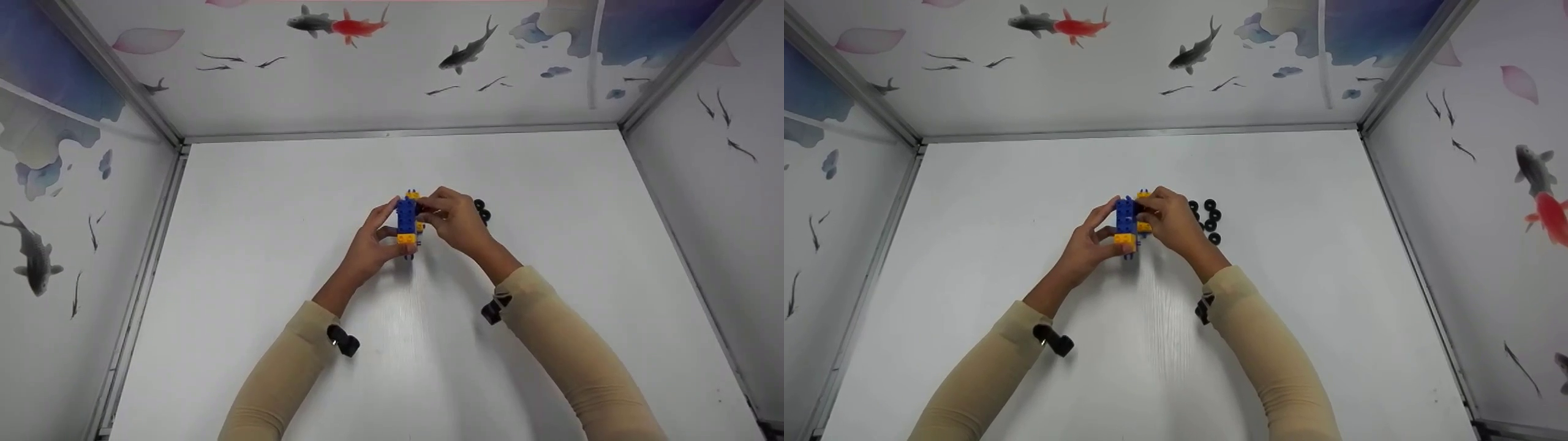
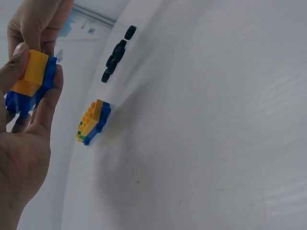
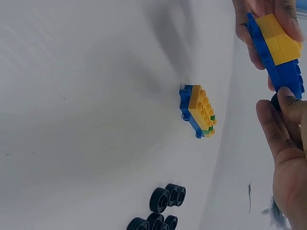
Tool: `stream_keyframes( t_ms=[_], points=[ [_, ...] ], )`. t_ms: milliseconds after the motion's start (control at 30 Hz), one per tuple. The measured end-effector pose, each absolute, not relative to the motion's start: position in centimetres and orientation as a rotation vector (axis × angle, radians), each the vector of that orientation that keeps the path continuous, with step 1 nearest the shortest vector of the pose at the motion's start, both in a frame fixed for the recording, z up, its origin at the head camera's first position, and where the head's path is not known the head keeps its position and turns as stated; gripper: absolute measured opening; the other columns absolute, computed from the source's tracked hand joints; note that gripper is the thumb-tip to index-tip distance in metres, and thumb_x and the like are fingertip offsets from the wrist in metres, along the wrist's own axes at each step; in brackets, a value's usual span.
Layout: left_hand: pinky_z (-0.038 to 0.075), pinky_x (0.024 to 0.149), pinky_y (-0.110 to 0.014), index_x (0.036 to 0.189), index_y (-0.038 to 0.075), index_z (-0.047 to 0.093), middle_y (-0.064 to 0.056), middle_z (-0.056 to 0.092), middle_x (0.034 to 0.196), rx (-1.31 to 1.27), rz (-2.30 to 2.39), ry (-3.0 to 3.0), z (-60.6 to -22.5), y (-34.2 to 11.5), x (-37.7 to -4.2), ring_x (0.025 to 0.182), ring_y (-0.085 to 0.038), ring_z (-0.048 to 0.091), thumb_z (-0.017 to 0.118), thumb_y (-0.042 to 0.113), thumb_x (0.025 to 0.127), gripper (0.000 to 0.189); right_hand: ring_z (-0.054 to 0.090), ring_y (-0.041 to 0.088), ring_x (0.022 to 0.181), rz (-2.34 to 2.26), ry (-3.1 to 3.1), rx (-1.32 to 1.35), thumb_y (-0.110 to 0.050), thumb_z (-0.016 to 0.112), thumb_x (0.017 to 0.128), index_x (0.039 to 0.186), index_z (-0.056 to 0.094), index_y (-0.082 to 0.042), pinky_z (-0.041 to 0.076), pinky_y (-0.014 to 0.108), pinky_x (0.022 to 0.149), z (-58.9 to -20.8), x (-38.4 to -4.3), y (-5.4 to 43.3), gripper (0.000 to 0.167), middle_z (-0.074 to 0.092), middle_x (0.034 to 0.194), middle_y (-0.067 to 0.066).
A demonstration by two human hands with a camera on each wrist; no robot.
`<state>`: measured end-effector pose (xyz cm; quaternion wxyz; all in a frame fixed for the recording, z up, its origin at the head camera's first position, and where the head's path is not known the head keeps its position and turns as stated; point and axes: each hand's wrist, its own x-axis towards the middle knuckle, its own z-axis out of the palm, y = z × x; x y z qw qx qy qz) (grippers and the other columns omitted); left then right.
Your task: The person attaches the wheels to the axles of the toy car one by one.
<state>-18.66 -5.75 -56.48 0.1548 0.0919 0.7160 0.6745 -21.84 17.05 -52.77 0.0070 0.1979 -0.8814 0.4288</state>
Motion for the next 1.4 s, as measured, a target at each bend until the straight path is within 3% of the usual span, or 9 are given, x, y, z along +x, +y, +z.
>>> stream_keyframes(
  t_ms=[267, 533, 733, 1100, 1400],
  points=[
    [0.063, 0.109, -0.04, 0.17, 0.052, 0.033, -0.002, 0.043, 0.172, 0.235, 1.907, 2.053, -56.39, -5.54, -18.68, 0.134, -0.024, 0.068, 0.092, 0.023, 0.094, 0.1, 0.077, 0.029, 0.115, 1.379, -2.782, 0.603, -0.003, 0.075, 0.103, 0.136, 0.077, -0.002, 0.067, 0.042, 0.1, -52.57, -21.89, 17.14, 0.033, 0.072, 0.121, 0.014],
    [0.063, 0.109, -0.039, 0.17, 0.054, 0.033, -0.005, 0.057, 0.157, 0.231, 1.904, 2.055, -56.67, -5.35, -18.8, 0.133, -0.023, 0.07, 0.093, 0.026, 0.092, 0.102, 0.077, 0.033, 0.118, 1.429, -2.78, 0.617, -0.004, 0.075, 0.104, 0.137, 0.075, -0.002, 0.067, 0.043, 0.101, -52.61, -22.03, 17.37, 0.033, 0.072, 0.125, 0.017],
    [0.064, 0.107, -0.04, 0.168, 0.057, 0.035, -0.006, 0.056, 0.155, 0.199, 1.926, 2.02, -56.75, -5.18, -18.82, 0.131, -0.024, 0.071, 0.094, 0.025, 0.091, 0.102, 0.077, 0.033, 0.118, 1.422, -2.798, 0.614, -0.007, 0.075, 0.105, 0.139, 0.075, -0.004, 0.067, 0.045, 0.102, -52.52, -22.04, 17.44, 0.034, 0.072, 0.127, 0.016],
    [0.065, 0.105, -0.04, 0.174, 0.042, 0.032, -0.01, 0.053, 0.157, 0.175, 1.955, 1.972, -56.57, -5.04, -18.66, 0.124, -0.026, 0.075, 0.094, 0.024, 0.092, 0.105, 0.078, 0.031, 0.117, 1.413, -2.819, 0.588, -0.009, 0.076, 0.105, 0.14, 0.075, -0.007, 0.067, 0.045, 0.102, -52.69, -22.04, 17.48, 0.035, 0.073, 0.128, 0.014],
    [0.066, 0.103, -0.04, 0.169, 0.057, 0.033, -0.012, 0.05, 0.155, 0.166, 1.986, 1.951, -56.76, -5.14, -18.55, 0.123, -0.028, 0.074, 0.093, 0.023, 0.092, 0.104, 0.078, 0.031, 0.116, 1.404, -2.816, 0.573, -0.009, 0.075, 0.106, 0.139, 0.075, -0.008, 0.067, 0.047, 0.102, -52.73, -22.08, 17.92, 0.034, 0.074, 0.13, 0.013]
  ],
)
